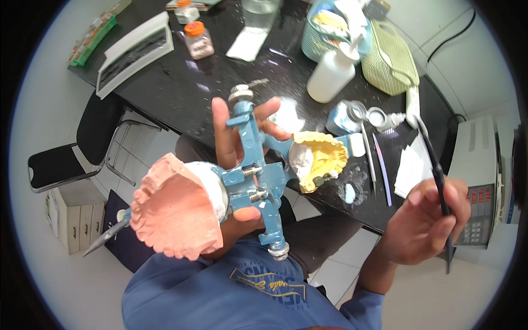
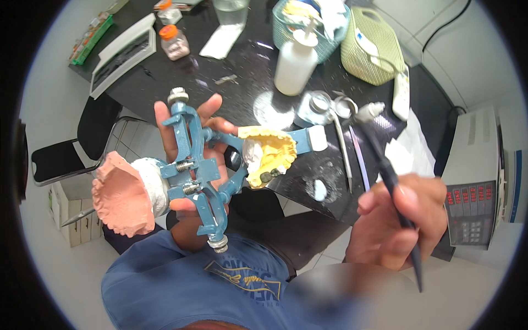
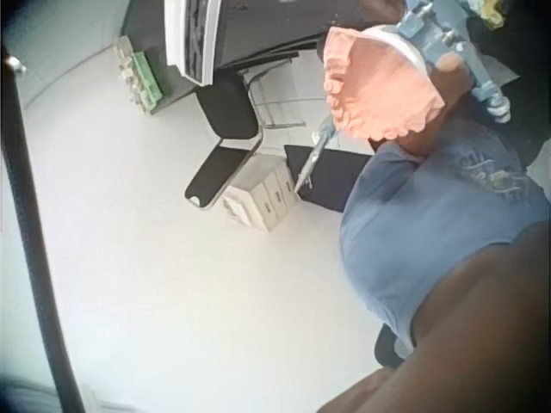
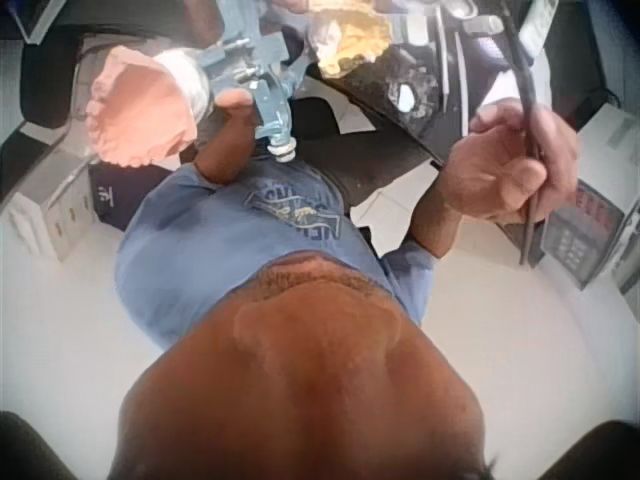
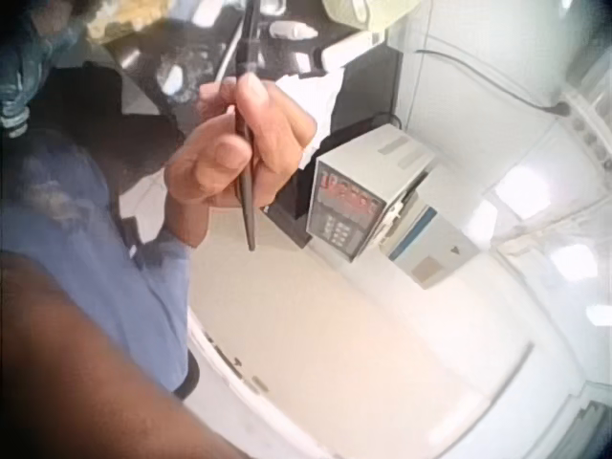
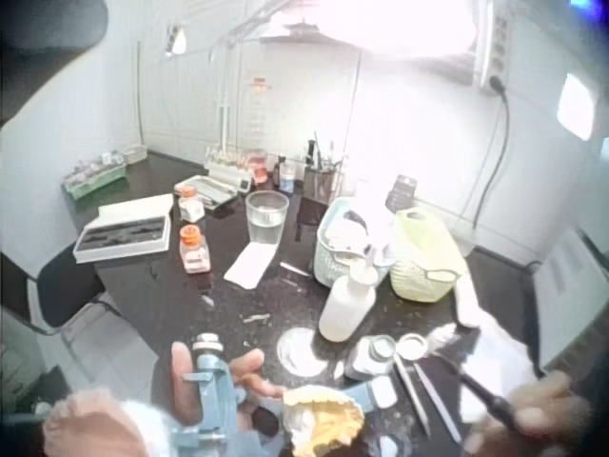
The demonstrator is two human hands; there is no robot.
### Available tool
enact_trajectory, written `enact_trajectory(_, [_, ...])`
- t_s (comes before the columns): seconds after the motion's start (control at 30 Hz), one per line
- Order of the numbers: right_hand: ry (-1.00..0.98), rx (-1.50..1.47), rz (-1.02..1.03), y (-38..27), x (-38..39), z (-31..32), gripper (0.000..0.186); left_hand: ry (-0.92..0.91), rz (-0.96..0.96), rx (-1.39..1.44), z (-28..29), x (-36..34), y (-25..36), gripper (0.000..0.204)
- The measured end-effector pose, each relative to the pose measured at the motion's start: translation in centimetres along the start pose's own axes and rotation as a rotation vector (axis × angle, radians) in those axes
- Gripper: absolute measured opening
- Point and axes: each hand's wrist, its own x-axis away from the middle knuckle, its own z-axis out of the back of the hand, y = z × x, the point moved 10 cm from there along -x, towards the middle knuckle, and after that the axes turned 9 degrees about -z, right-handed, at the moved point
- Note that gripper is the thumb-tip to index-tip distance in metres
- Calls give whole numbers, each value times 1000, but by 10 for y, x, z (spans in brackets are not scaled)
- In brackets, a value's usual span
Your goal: The person applies a dark substance to a dental crown on a stone model using a brush, then mounts the model into a dental articulator and continues to apply the substance and a white paste to the model surfaces.
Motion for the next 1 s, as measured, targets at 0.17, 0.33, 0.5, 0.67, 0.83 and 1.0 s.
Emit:
enact_trajectory(0.17, [-176, 204, -27, 1, -74, -114, 25, 241, -61, -182, 64, -8, 36, 121])
enact_trajectory(0.33, [-272, 763, -53, 27, -141, -213, 15, 244, -162, -156, 111, -21, 61, 116])
enact_trajectory(0.5, [-386, 711, -172, 171, -201, -257, 17, 320, -181, -157, 130, -27, 71, 115])
enact_trajectory(0.67, [-383, 802, -275, 164, -184, -260, 17, 325, -149, -115, 142, -30, 65, 115])
enact_trajectory(0.83, [-312, 731, -185, 75, -133, -220, 19, 289, -111, -98, 146, -32, 62, 114])
enact_trajectory(1.0, [-369, 500, -295, 116, -72, -206, 12, 212, -159, -30, 137, -36, 63, 115])
